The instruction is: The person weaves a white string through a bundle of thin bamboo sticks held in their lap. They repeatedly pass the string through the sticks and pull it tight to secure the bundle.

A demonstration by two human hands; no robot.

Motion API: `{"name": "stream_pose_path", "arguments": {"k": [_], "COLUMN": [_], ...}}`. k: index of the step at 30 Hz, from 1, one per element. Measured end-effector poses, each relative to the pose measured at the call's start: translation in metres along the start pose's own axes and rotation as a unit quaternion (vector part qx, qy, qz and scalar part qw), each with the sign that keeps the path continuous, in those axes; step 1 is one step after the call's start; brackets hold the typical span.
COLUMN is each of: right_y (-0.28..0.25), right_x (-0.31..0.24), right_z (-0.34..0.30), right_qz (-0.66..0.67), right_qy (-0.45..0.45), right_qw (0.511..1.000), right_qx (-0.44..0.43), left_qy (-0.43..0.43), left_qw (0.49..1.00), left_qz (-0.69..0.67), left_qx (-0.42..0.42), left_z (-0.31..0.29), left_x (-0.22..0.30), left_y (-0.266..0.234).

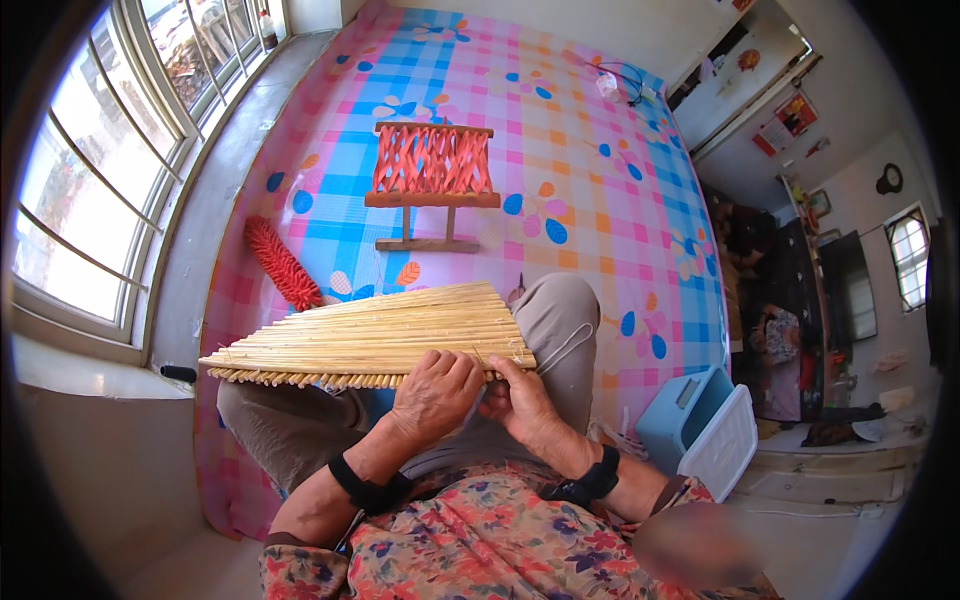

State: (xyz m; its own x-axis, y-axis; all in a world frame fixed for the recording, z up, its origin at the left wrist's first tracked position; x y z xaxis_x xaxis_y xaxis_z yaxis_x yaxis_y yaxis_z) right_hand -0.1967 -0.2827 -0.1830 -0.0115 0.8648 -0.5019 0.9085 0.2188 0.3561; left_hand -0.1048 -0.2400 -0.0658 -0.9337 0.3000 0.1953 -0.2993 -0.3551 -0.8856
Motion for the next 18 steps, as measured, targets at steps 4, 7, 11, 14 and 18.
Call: {"name": "stream_pose_path", "arguments": {"k": [4, 7, 11, 14, 18], "right_y": [0.008, 0.012, 0.008, 0.016, 0.025], "right_x": [-0.001, 0.000, 0.004, -0.002, -0.024], "right_z": [0.000, 0.001, 0.012, 0.008, -0.028], "right_qz": [0.068, 0.097, 0.119, 0.078, -0.201], "right_qy": [0.001, 0.007, 0.019, 0.041, 0.019], "right_qw": [0.998, 0.995, 0.990, 0.986, 0.968], "right_qx": [-0.007, -0.012, -0.075, -0.143, -0.147], "left_qy": [0.003, 0.000, 0.009, -0.006, 0.012], "left_qw": [1.000, 1.000, 1.000, 1.000, 0.999], "left_qz": [0.007, 0.008, 0.021, 0.025, 0.049], "left_qx": [0.018, 0.015, -0.005, 0.001, 0.010], "left_z": [0.003, 0.003, 0.005, 0.004, -0.009], "left_x": [0.000, -0.001, 0.001, -0.002, -0.006], "left_y": [-0.003, -0.003, 0.001, -0.001, -0.021]}}
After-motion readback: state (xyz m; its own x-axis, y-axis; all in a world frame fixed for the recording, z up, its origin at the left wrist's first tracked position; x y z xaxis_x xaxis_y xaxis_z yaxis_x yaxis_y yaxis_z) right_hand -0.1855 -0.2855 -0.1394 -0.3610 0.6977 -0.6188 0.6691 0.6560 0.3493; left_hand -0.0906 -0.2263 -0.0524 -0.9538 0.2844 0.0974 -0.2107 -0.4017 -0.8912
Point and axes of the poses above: each hand's wrist, its own z-axis towards the middle knuckle, its own y-axis out of the palm, x = y × z, the point moved 10 cm from there along z, towards the middle knuckle, and after that the axes turned 4 degrees about y, right-handed, at the moved point
